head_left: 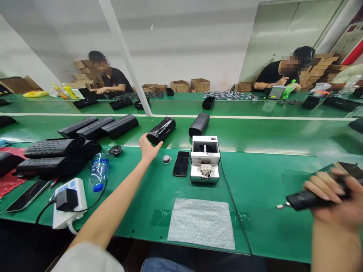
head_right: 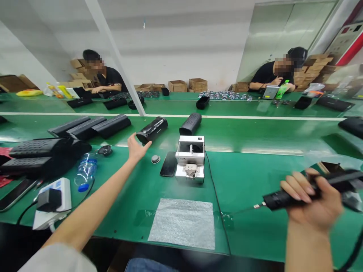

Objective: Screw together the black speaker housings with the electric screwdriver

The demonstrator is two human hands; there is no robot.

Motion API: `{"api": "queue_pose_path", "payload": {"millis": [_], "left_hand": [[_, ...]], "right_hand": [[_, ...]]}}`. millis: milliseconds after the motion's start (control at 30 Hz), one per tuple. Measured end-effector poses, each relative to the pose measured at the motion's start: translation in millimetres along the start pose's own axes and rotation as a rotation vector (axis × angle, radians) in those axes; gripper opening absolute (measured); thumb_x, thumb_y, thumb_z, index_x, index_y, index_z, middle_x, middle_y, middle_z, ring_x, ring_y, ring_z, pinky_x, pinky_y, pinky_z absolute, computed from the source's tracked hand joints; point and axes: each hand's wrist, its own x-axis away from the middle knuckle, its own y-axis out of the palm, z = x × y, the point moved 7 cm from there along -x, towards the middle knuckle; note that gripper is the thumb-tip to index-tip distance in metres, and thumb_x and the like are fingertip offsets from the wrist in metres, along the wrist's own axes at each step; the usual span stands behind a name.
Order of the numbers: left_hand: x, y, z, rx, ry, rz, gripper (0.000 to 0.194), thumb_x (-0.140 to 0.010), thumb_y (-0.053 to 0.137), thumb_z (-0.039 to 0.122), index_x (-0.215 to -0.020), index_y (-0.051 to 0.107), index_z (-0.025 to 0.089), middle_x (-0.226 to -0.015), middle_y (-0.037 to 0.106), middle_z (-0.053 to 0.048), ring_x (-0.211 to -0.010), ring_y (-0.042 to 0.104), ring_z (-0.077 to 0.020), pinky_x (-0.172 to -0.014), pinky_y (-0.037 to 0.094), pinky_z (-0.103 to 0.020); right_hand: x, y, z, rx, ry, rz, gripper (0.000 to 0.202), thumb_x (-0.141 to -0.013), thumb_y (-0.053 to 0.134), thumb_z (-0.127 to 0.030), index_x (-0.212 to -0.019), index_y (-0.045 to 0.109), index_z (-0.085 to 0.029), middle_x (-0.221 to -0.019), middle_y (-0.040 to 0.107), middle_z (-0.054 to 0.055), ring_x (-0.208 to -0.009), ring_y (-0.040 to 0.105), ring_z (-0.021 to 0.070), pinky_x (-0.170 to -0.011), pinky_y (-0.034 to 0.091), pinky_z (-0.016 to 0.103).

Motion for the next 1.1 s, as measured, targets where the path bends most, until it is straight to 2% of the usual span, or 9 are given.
{"api": "queue_pose_path", "payload": {"millis": [133,200,333,533,700,800,900,1033,1100], "left_hand": [[140.9,5.0,52.1,-0.011,0.285,-0.411,0.033,-0.108,0.076,0.037,-0.138,0.074,0.025,-0.140,0.077,-0.013,-0.134,0.072,-0.0351,-0.122,0.061,-0.057],[213.0,8.4,70.5,-0.021,0.387,-0.622,0.045,-0.102,0.083,0.034,-0.146,0.075,0.030,-0.147,0.078,-0.011,-0.138,0.072,-0.0365,-0.122,0.062,-0.055],[285.0,5.5,78.8,-0.120,0.302,-0.838,0.053,-0.115,0.067,0.026,-0.168,0.061,0.029,-0.143,0.077,-0.014,-0.130,0.071,-0.0360,-0.114,0.061,-0.056],[284.4,8.3,81.1,-0.080,-0.016,-0.880,0.043,-0.124,0.039,0.037,-0.152,0.071,0.027,-0.097,0.081,-0.006,-0.094,0.076,-0.0297,-0.095,0.059,-0.045],[275.6,16.6,86.3,-0.105,-0.182,-0.833,0.027,-0.113,0.053,0.038,-0.127,0.072,0.027,-0.085,0.079,-0.002,-0.078,0.075,-0.0267,-0.074,0.051,-0.037],[275.8,8.3,91.7,-0.037,-0.231,-0.810,0.023,-0.111,0.058,0.041,-0.119,0.075,0.027,-0.088,0.081,-0.002,-0.081,0.077,-0.0261,-0.077,0.055,-0.036],[274.1,-2.6,86.3,0.068,-0.273,-0.789,0.024,-0.113,0.060,0.042,-0.120,0.077,0.026,-0.087,0.083,-0.002,-0.083,0.081,-0.0255,-0.080,0.062,-0.035],[228.2,-8.2,51.1,0.044,-0.250,-0.585,0.027,-0.111,0.065,0.046,-0.117,0.077,0.023,-0.089,0.083,-0.006,-0.082,0.083,-0.0265,-0.077,0.066,-0.037],[182.8,-7.2,28.9,-0.041,-0.211,-0.391,0.029,-0.109,0.070,0.044,-0.127,0.077,0.023,-0.112,0.084,-0.011,-0.107,0.083,-0.0310,-0.093,0.068,-0.043]], "right_hand": [[-44.9,52.2,65.3,-0.132,0.221,-0.339,0.027,-0.081,0.092,-0.038,-0.092,0.072,-0.023,-0.073,0.029,-0.010,-0.056,0.016,0.0049,-0.048,0.022,0.009],[-44.2,63.5,98.4,-0.143,0.336,-0.392,0.036,-0.080,0.095,-0.044,-0.094,0.071,-0.023,-0.077,0.037,-0.008,-0.058,0.025,0.0056,-0.046,0.023,0.008],[-5.6,74.2,144.4,-0.175,0.562,-0.571,0.047,-0.077,0.102,-0.051,-0.100,0.072,-0.024,-0.076,0.043,-0.008,-0.056,0.018,0.0076,-0.034,0.018,0.012],[35.5,86.0,174.2,-0.304,0.806,-0.852,0.033,-0.100,0.088,-0.047,-0.120,0.074,-0.026,-0.088,0.059,-0.006,-0.051,0.021,0.0049,-0.037,0.033,0.012],[71.4,92.8,201.5,-0.249,0.972,-1.011,0.040,-0.095,0.090,-0.053,-0.102,0.070,-0.019,-0.091,0.074,0.003,-0.048,0.052,0.0060,-0.037,0.046,0.015],[112.4,93.4,213.4,-0.035,1.117,-1.186,0.046,-0.090,0.093,-0.049,-0.108,0.074,-0.012,-0.098,0.082,0.015,-0.054,0.073,0.0171,-0.041,0.059,0.024],[133.1,82.8,227.1,0.411,1.131,-1.214,0.045,-0.086,0.093,-0.045,-0.108,0.071,-0.013,-0.093,0.079,0.009,-0.064,0.079,0.0195,-0.050,0.065,0.025],[132.5,80.2,229.0,0.668,1.029,-1.240,0.038,-0.081,0.089,-0.038,-0.102,0.069,-0.014,-0.107,0.080,0.011,-0.077,0.083,0.0213,-0.060,0.067,0.026],[129.0,81.2,225.3,0.720,1.002,-1.304,0.035,-0.077,0.087,-0.034,-0.101,0.073,-0.012,-0.108,0.083,0.012,-0.080,0.082,0.0206,-0.067,0.067,0.026]]}}
